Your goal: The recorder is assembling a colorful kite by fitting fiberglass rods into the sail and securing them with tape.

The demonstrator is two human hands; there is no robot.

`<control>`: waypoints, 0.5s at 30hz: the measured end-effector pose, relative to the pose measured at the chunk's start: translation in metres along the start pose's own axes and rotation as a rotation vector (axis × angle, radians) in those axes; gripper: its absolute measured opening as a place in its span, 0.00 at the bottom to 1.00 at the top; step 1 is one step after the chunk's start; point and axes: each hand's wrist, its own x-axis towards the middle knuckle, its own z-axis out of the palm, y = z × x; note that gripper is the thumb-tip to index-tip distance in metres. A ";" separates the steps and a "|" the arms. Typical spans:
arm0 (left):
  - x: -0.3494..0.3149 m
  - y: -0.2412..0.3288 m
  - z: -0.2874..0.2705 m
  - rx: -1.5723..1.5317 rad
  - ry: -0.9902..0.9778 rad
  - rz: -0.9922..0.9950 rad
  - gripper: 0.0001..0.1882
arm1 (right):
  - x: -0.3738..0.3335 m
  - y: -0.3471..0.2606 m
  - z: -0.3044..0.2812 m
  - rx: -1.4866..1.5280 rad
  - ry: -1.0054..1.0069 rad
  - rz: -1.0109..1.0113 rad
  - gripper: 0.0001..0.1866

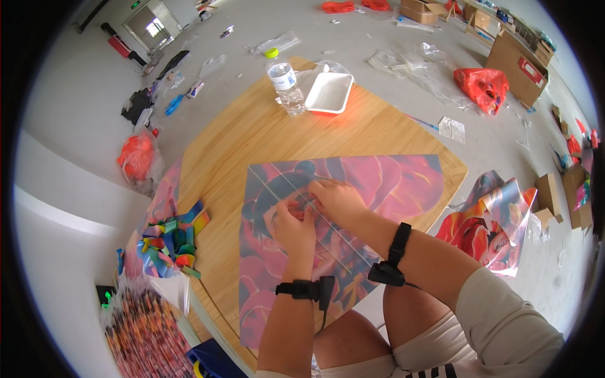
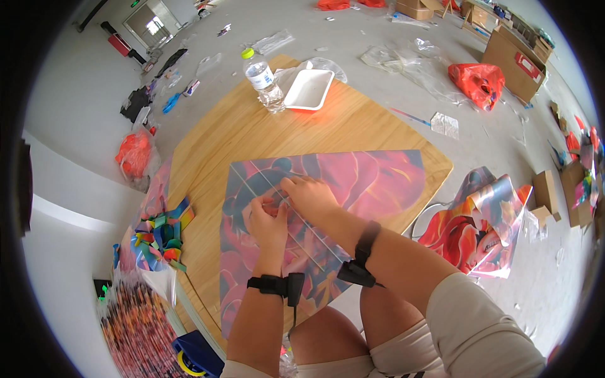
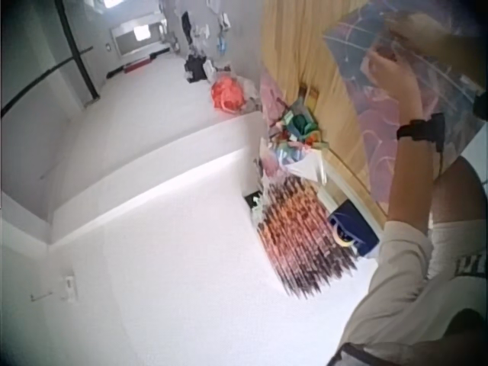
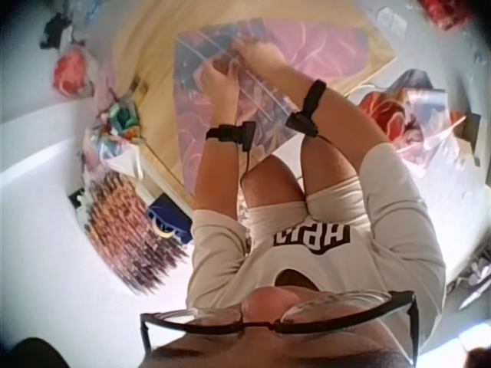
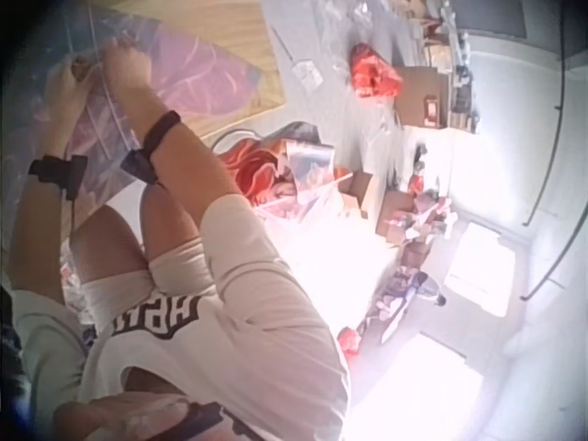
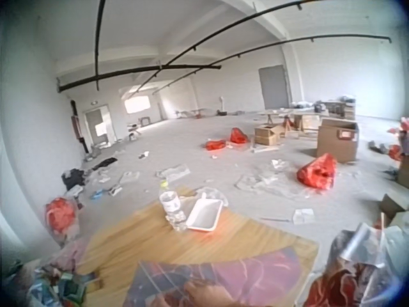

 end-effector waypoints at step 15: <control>-0.061 0.006 -0.016 0.655 -0.197 0.458 0.30 | -0.060 0.000 -0.003 -0.334 -0.022 -0.284 0.33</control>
